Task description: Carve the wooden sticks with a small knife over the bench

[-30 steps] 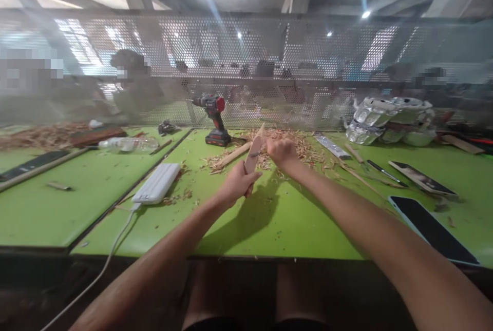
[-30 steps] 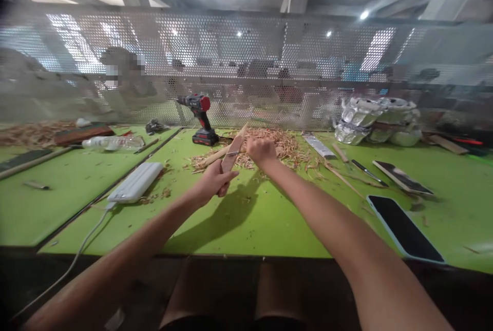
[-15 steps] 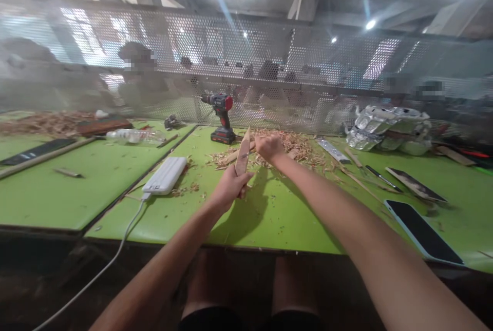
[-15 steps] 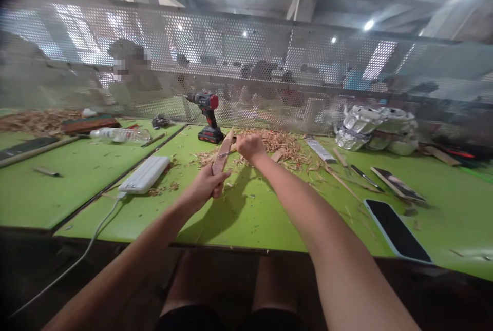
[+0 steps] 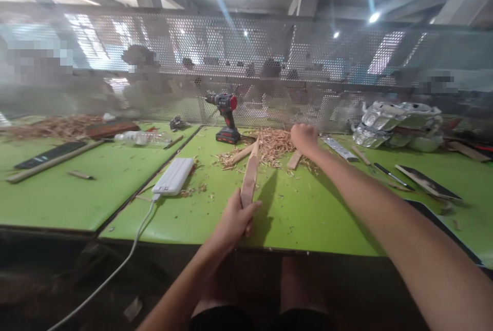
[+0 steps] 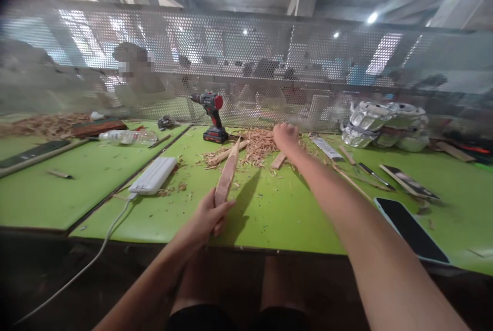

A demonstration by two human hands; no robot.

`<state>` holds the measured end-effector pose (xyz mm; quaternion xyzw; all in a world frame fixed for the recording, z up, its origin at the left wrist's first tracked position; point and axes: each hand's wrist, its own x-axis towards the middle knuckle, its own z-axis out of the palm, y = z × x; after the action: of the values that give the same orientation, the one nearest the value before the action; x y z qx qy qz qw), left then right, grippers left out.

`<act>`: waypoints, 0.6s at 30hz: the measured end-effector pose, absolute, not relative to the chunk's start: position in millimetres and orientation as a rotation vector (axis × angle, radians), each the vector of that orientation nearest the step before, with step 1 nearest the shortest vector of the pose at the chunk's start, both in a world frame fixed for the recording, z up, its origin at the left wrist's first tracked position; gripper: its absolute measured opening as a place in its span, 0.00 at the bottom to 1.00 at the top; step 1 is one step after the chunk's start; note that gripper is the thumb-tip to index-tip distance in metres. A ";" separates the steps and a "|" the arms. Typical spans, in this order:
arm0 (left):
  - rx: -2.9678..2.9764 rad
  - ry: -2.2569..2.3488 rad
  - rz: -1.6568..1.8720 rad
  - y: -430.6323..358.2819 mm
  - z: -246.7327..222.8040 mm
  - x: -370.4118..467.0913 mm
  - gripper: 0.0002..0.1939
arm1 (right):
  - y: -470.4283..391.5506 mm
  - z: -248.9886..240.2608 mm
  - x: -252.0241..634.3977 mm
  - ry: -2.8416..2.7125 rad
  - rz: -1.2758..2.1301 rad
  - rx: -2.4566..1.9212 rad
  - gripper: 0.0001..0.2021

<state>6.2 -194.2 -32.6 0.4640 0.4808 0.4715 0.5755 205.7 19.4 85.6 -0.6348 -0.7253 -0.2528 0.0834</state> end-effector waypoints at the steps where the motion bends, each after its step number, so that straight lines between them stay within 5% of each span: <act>1: 1.083 1.131 1.100 -194.9 -31.4 6.4 0.19 | 13.9 84.0 205.6 -2.162 -0.718 -1.924 0.13; 10: 1.242 1.406 1.343 -187.8 -11.6 15.8 0.13 | -88.8 48.1 162.5 -2.523 -0.459 -1.642 0.20; 18: 1.170 1.360 1.256 -193.4 -18.6 28.3 0.13 | -80.3 39.9 167.6 -2.485 -0.433 -1.641 0.26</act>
<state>28.3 -193.4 -18.6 0.4749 0.5521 0.5098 0.4580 167.6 -80.3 39.9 -0.5443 -0.8239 -0.1437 0.0661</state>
